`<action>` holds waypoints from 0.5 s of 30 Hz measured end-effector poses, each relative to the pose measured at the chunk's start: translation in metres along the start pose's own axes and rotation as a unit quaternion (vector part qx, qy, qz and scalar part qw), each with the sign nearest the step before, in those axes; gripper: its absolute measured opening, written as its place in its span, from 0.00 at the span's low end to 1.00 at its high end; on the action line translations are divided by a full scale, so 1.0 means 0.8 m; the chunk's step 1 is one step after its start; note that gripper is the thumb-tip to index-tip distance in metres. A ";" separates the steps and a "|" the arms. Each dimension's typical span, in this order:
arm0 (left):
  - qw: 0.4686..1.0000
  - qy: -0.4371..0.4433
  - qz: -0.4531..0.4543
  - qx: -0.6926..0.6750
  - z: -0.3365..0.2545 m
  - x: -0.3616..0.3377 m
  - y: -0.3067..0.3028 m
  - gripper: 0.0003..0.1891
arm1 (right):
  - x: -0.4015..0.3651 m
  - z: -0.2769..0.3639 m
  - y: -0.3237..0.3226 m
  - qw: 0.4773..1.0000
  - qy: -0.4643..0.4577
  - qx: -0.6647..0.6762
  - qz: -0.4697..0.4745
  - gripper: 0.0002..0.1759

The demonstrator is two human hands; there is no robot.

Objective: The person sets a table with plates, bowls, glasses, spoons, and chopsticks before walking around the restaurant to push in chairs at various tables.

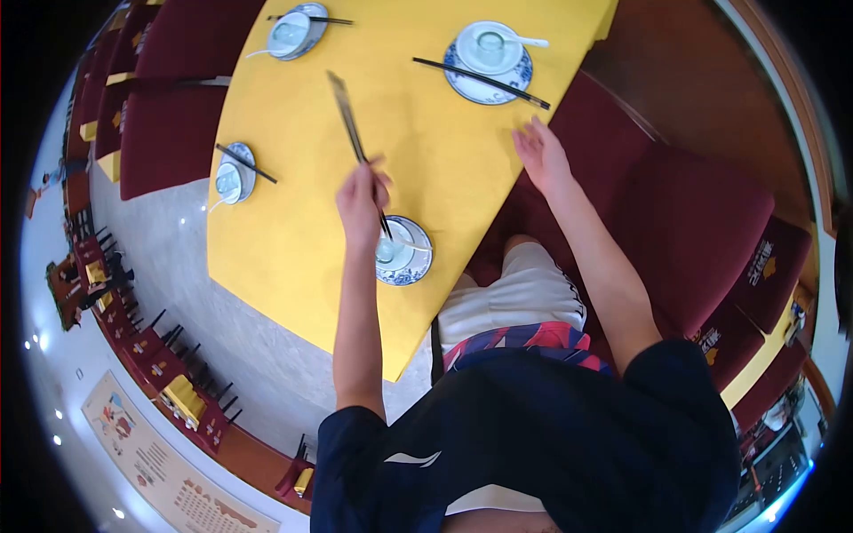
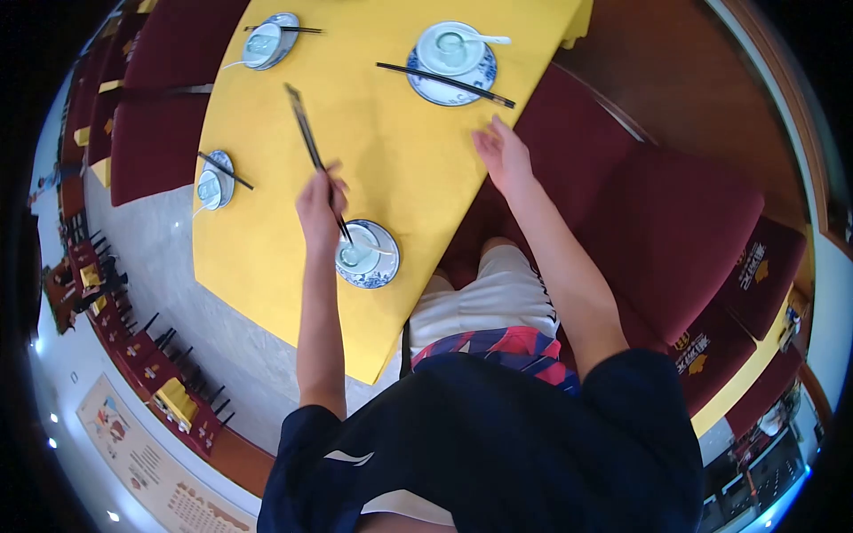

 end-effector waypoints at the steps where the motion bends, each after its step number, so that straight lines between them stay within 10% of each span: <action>1: 0.999 -0.043 0.020 -0.003 0.005 -0.035 -0.005 0.18 | -0.031 -0.007 -0.003 0.997 0.004 -0.072 0.029 0.20; 6: 0.957 -0.209 0.202 0.015 0.053 -0.174 -0.020 0.15 | -0.191 -0.053 0.050 0.924 0.055 -0.313 0.212 0.24; 15: 0.910 -0.299 0.287 0.019 0.069 -0.241 -0.130 0.14 | -0.231 -0.130 0.014 0.824 0.195 -0.473 0.242 0.13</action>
Point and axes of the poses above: each hand's wrist, its own x-axis towards the middle knuckle, its own y-axis out of the palm, z = x × y, the point moved 4 cm from there along x, towards the middle knuckle, and after that the axes turned 2 degrees about -x, right-handed, at the moved point
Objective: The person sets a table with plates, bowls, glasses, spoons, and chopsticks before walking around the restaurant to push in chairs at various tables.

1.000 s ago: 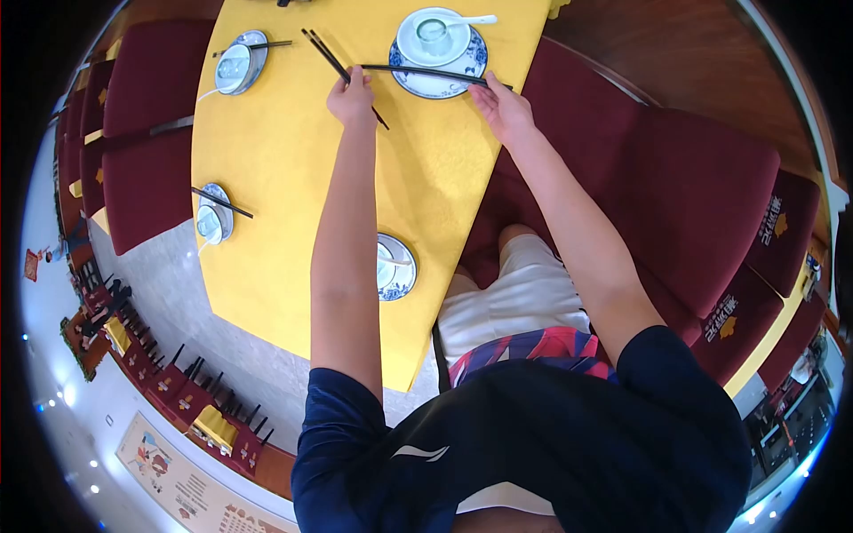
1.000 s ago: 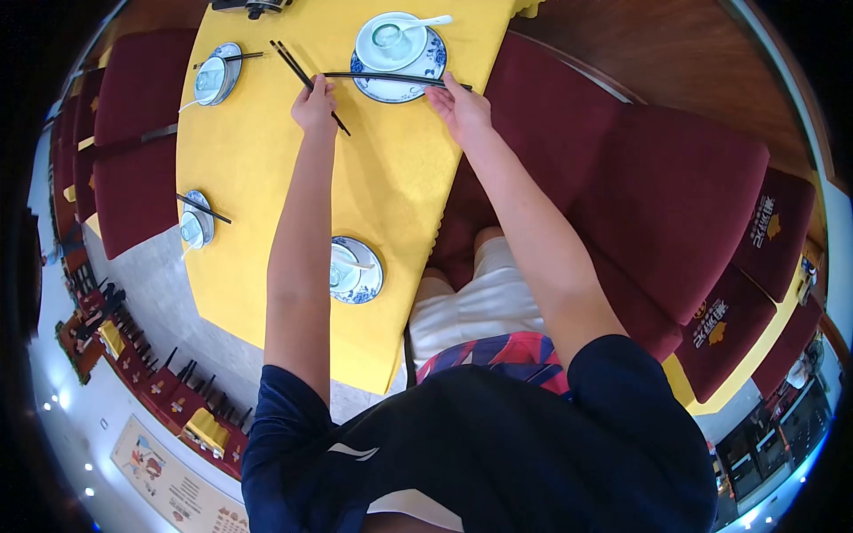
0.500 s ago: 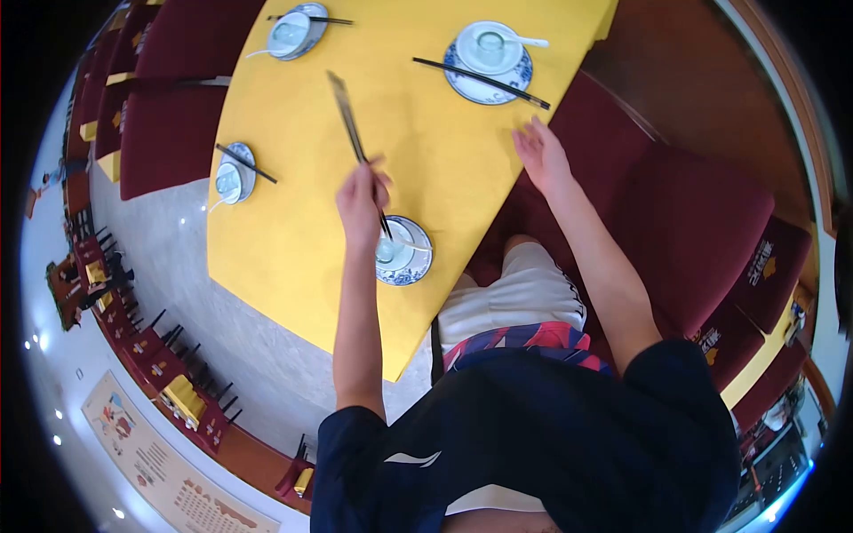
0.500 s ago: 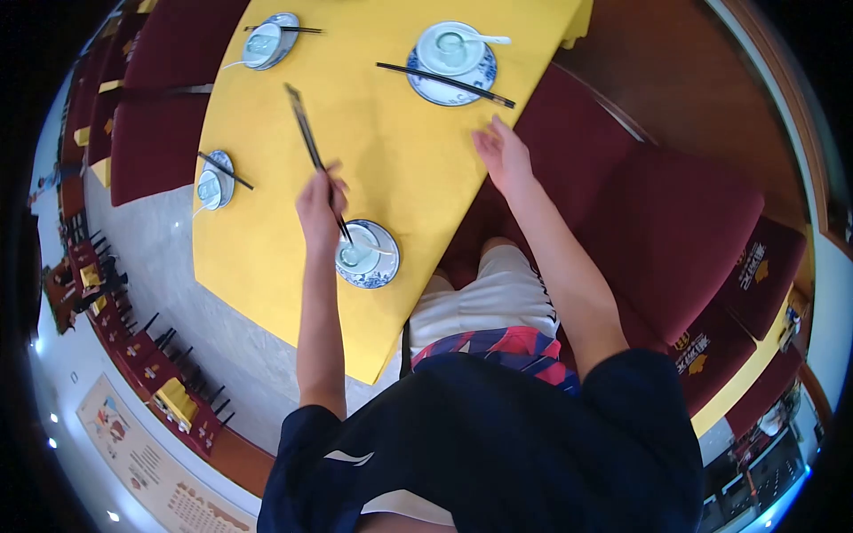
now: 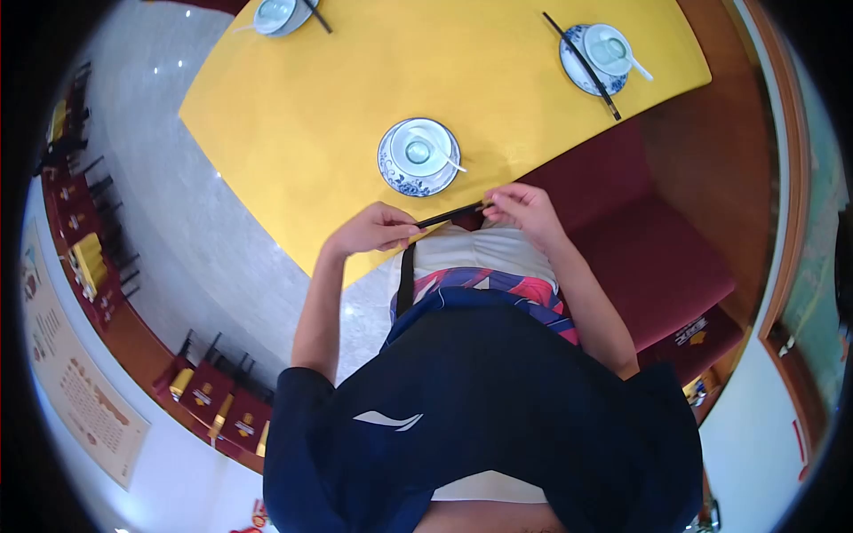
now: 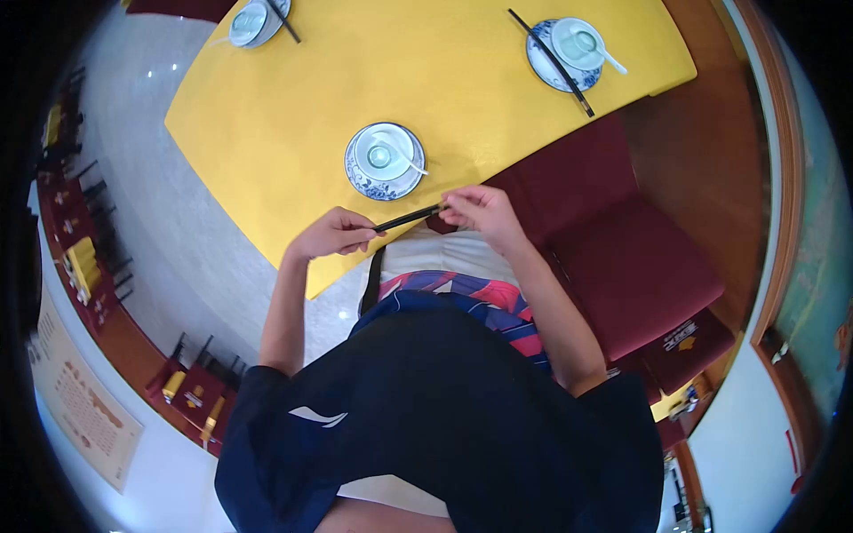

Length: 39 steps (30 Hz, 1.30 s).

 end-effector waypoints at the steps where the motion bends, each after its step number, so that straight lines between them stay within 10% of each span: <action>1: 1.000 -0.014 0.005 0.005 0.007 -0.006 -0.013 0.14 | -0.001 -0.012 0.005 1.000 0.006 -0.013 0.003 0.13; 8: 0.988 0.034 -0.153 -0.015 0.086 -0.017 -0.118 0.12 | 0.027 -0.128 0.000 0.977 0.033 0.184 -0.103 0.14; 16: 0.832 0.255 -0.436 -0.228 0.063 0.057 -0.151 0.17 | 0.049 -0.161 0.050 0.987 0.064 0.140 -0.053 0.16; 24: 0.835 0.201 -0.513 0.001 0.038 0.117 -0.178 0.20 | 0.083 -0.177 0.058 0.986 0.040 0.135 -0.092 0.16; 39: 0.836 0.259 -0.483 -0.028 0.030 0.116 -0.188 0.20 | 0.103 -0.177 0.065 0.993 0.053 0.068 -0.086 0.17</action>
Point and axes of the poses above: each hand's wrist, its own x-axis towards the middle knuckle, its own y-axis out of the palm, z = x × y, the point moved 4 cm from there along x, towards the middle knuckle, and after that the axes turned 2 degrees about -x, right-handed, at the moved point
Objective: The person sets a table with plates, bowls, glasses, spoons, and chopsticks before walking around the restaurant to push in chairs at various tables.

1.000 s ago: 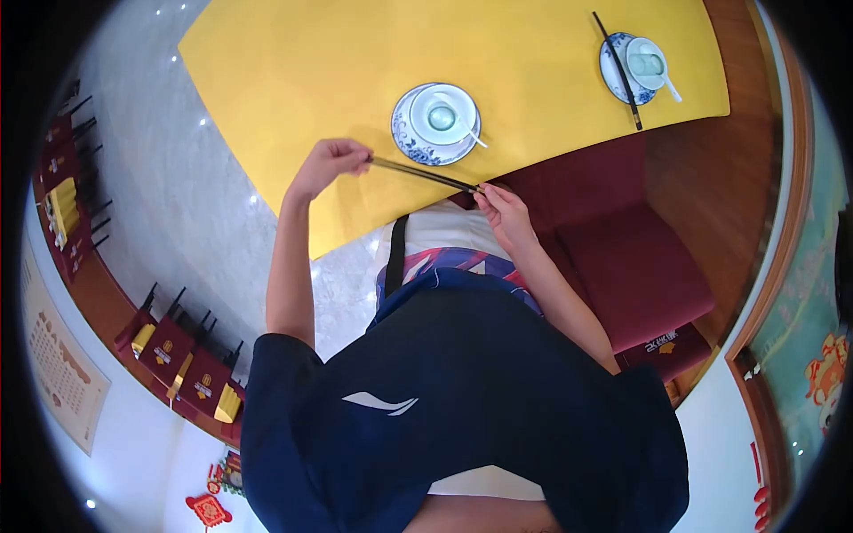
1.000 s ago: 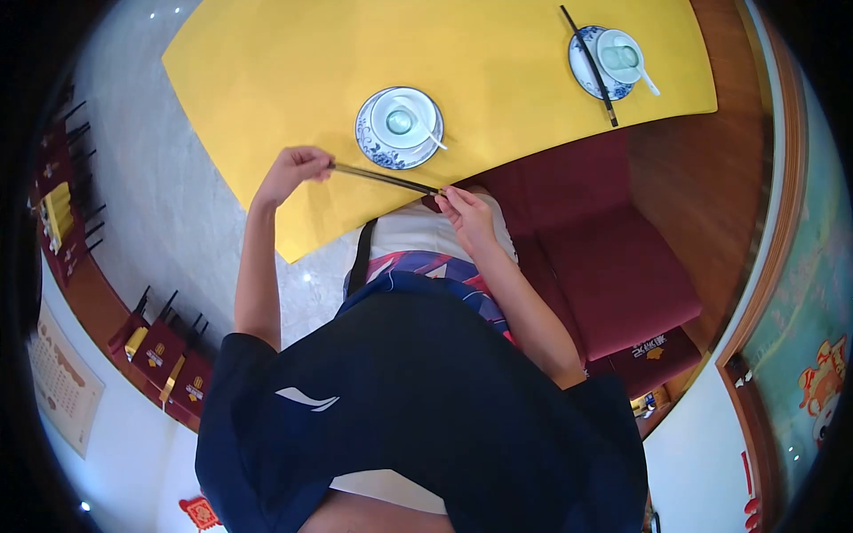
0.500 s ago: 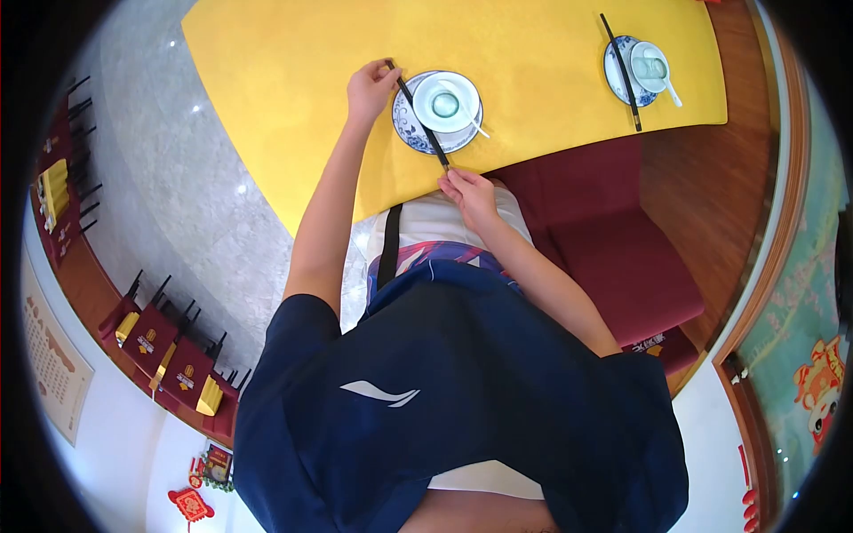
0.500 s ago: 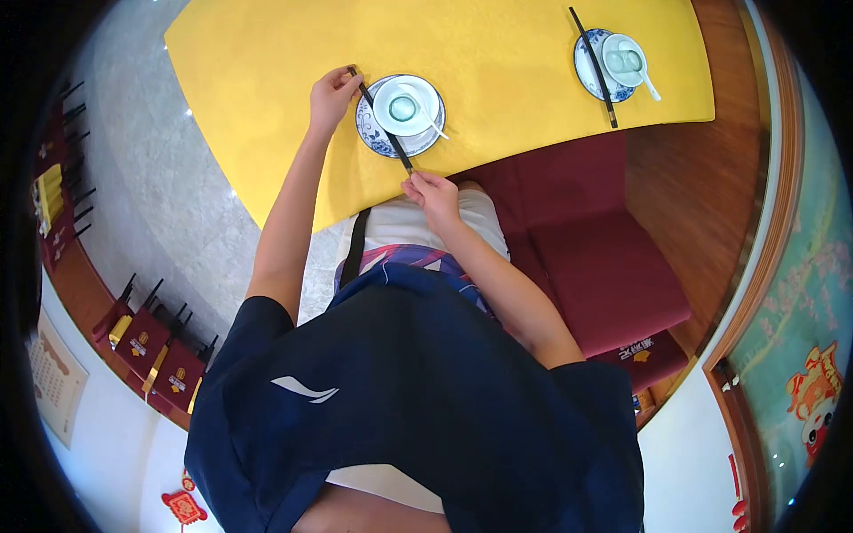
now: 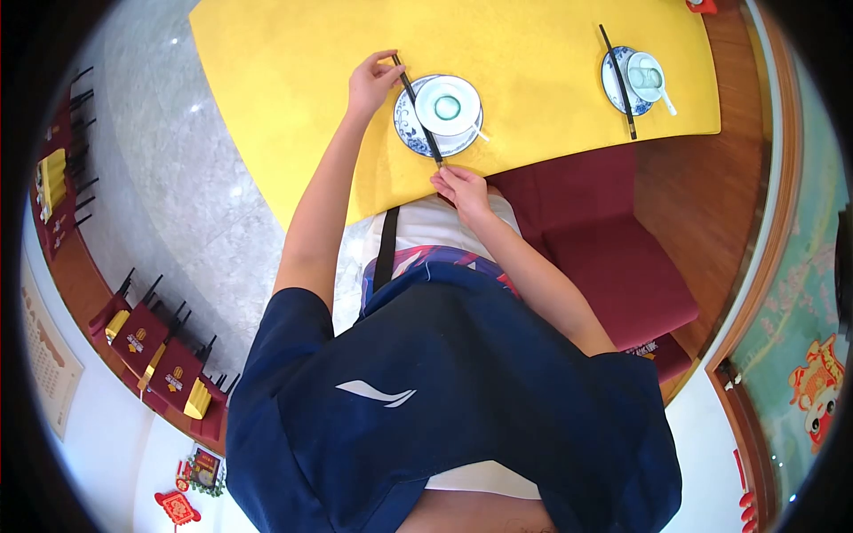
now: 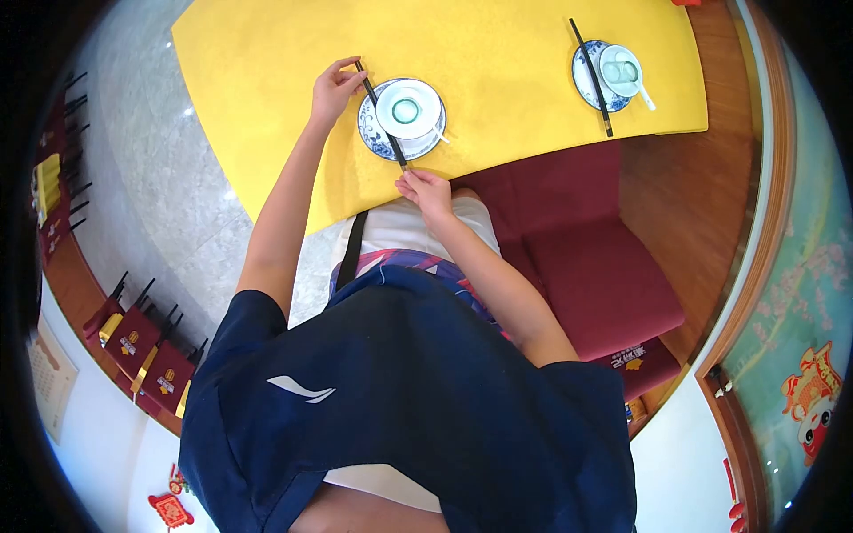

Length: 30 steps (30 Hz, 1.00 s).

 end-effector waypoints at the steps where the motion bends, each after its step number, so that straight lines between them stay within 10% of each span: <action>1: 1.000 0.002 -0.002 -0.001 -0.001 0.001 0.000 0.20 | 0.001 0.002 0.000 1.000 -0.002 -0.002 0.001 0.17; 13: 0.982 -0.081 -0.147 -0.088 0.079 -0.119 -0.119 0.26 | -0.058 0.038 -0.174 0.946 -0.097 -0.301 -0.071 0.22; 20: 0.915 -0.262 -0.307 0.001 0.175 -0.372 -0.198 0.32 | -0.070 0.011 -0.425 0.900 0.105 -0.391 -0.160 0.19; 26: 0.858 -0.147 -0.249 0.424 0.176 -0.380 -0.200 0.37 | -0.104 0.045 -0.434 0.921 0.061 -0.361 -0.130 0.15; 30: 0.875 -0.001 -0.183 0.447 0.212 -0.360 -0.190 0.37 | -0.132 0.046 -0.376 0.919 0.019 -0.371 -0.130 0.15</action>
Point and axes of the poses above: each hand's wrist, its own x-axis towards the middle knuckle, its own y-axis out of the palm, z = x × y, the point moved 4 cm from there along x, towards the middle knuckle, and after that the axes turned 2 degrees about -x, right-handed, at the moved point
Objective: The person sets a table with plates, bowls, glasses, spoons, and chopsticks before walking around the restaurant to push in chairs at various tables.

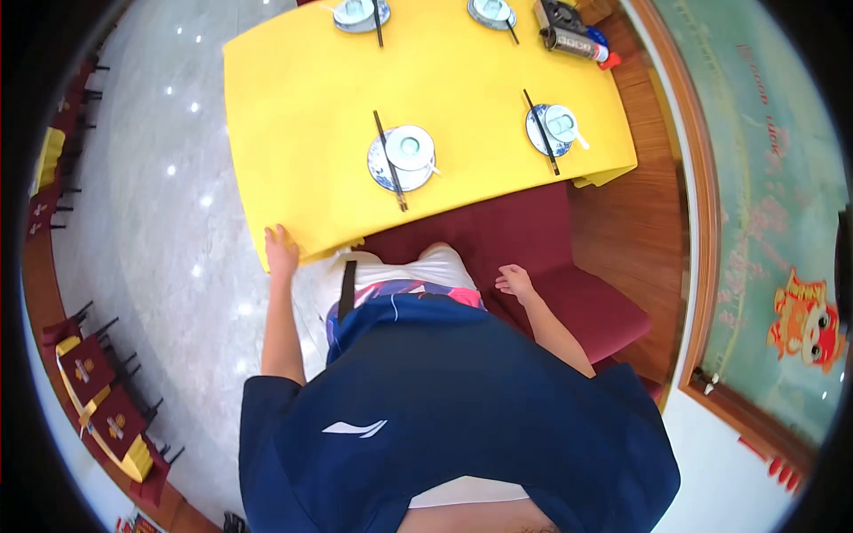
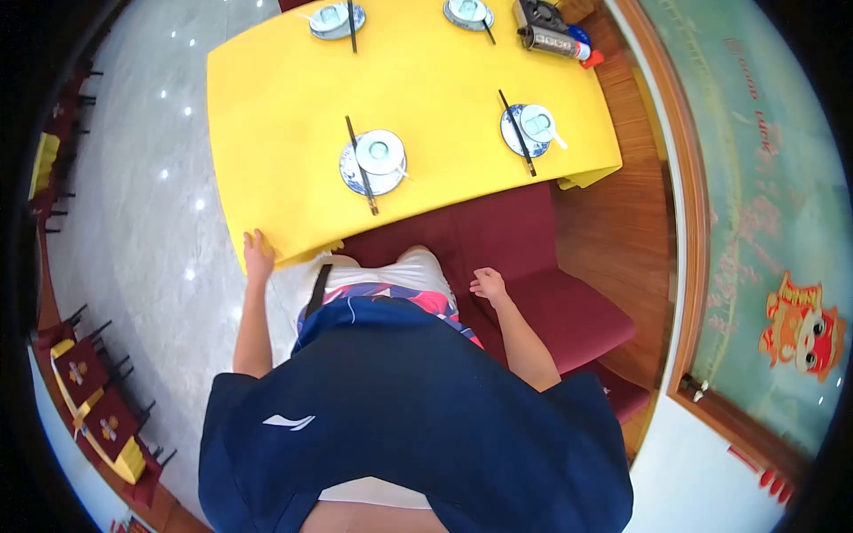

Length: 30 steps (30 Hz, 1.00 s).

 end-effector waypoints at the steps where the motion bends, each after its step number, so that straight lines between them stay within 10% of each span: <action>1: 1.000 0.014 -0.025 0.000 -0.002 0.000 0.006 0.36 | -0.006 0.004 0.025 1.000 -0.008 0.003 0.001 0.15; 9: 0.994 0.054 -0.075 -0.062 -0.007 -0.038 -0.055 0.37 | -0.053 -0.107 0.185 0.994 -0.003 0.030 -0.104 0.12; 19: 0.959 0.192 0.137 -0.156 0.167 -0.007 -0.053 0.23 | -0.188 -0.168 0.273 0.982 -0.002 0.088 -0.166 0.10; 21: 0.836 -0.188 0.262 -0.444 0.243 -0.040 -0.064 0.20 | -0.187 -0.182 0.303 0.987 0.008 0.061 -0.145 0.10; 30: 0.655 -0.563 0.091 -0.495 0.575 -0.537 -0.175 0.17 | -0.101 -0.091 0.511 0.995 -0.089 -0.029 0.041 0.13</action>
Point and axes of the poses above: each hand's wrist, its own x-axis towards the middle knuckle, its own y-axis out of the palm, z = x × y, the point moved 4 cm from there along x, towards the middle knuckle, and after that the axes turned 2 degrees about -x, right-handed, at the moved point
